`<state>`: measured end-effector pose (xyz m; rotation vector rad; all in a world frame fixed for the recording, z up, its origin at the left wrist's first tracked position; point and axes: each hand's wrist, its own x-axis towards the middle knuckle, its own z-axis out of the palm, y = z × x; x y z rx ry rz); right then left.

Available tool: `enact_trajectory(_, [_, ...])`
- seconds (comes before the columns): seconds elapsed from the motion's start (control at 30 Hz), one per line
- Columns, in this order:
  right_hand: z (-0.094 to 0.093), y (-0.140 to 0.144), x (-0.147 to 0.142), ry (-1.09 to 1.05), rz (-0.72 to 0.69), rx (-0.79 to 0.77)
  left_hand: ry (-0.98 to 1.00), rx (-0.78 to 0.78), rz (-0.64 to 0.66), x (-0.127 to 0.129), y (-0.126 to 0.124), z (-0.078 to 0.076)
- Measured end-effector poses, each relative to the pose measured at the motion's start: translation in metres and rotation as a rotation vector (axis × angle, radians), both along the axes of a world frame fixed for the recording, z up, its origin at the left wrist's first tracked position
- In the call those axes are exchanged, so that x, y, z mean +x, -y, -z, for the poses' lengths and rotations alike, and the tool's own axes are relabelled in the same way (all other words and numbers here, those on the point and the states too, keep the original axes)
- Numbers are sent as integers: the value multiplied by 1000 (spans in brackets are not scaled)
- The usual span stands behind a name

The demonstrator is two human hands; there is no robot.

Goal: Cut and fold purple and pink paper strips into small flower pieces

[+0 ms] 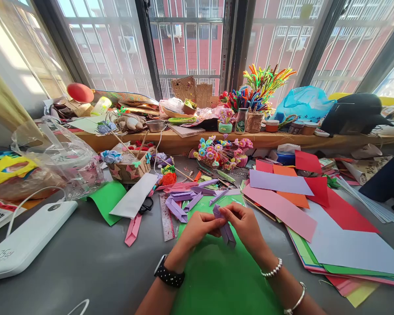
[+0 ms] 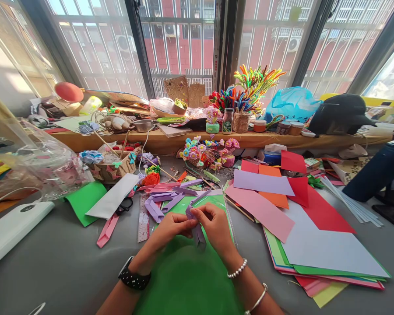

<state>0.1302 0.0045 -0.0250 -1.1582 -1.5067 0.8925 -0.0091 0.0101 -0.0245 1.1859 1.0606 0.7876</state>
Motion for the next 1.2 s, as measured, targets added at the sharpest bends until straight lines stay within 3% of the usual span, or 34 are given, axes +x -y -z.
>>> enact_trajectory(0.53, [3,1,-2,129,81,136,-18,61,78,-2,-1,2])
enact_trajectory(0.77, [3,-1,0,121,17,91,-29,59,88,-2,0,-4])
enact_trajectory(1.03, [1,7,-5,225,105,279,-1,72,110,-2,-1,-1])
enact_trajectory(1.2, [3,6,-6,266,97,317,34,73,137,-2,-1,-2])
